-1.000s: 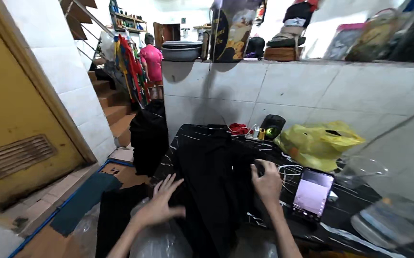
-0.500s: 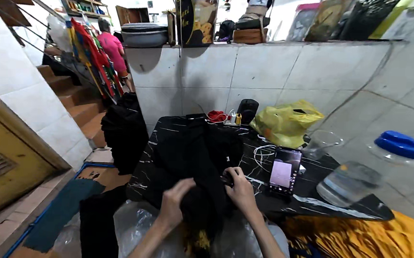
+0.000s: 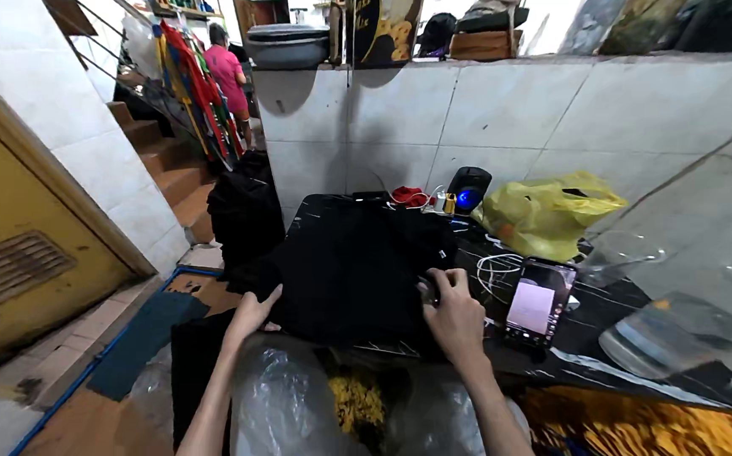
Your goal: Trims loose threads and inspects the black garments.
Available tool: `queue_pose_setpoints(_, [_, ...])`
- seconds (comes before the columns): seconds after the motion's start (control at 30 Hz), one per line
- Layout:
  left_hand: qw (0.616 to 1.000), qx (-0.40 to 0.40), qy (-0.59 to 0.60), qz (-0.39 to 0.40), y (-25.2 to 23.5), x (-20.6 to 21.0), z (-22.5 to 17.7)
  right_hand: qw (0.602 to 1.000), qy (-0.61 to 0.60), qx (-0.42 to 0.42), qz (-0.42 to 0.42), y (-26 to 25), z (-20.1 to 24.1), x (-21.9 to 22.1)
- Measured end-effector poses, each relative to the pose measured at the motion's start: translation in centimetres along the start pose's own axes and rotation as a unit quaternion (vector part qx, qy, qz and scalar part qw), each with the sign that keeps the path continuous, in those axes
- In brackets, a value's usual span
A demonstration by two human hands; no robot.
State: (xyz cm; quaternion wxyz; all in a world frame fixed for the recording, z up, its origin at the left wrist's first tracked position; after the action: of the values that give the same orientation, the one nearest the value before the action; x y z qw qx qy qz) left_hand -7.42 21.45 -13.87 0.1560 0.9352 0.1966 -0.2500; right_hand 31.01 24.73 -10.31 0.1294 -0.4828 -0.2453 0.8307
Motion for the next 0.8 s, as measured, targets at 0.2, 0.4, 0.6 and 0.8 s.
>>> queue_pose_setpoints(0.2, [0.973, 0.201, -0.039, -0.107, 5.0, 1.0, 1.9, 0.984, -0.025, 0.0, 0.178, 1.6, -0.5, 3.9])
queue_pose_setpoints(0.4, [0.862, 0.461, -0.175, -0.116, 7.7, 5.9, 3.3, 0.955, -0.14, -0.178, 0.194, 4.4, 4.8, 4.9])
queue_pose_setpoints(0.6, [0.791, 0.504, -0.248, -0.243, 7.3, 7.9, 5.6, 0.936, -0.131, -0.178, 0.274, 5.6, 5.5, 7.8])
queue_pose_setpoints(0.8, [0.805, 0.512, -0.162, -0.253, 6.8, 9.3, 7.5, 0.953, -0.222, -0.062, 0.197, 4.7, 6.3, 8.2])
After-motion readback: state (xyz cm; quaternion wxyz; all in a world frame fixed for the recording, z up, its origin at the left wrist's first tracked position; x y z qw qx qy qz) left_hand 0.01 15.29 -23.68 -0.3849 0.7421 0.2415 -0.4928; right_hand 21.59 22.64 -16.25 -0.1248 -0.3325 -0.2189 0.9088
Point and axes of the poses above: each hand's wrist, its own y-axis away from the middle knuckle, its own x-axis out of the palm, z = x × y, the point moved 1 cm from there along -y, towards the middle knuckle, and after that the axes turned 3 degrees about -y, right-handed, at the moved point
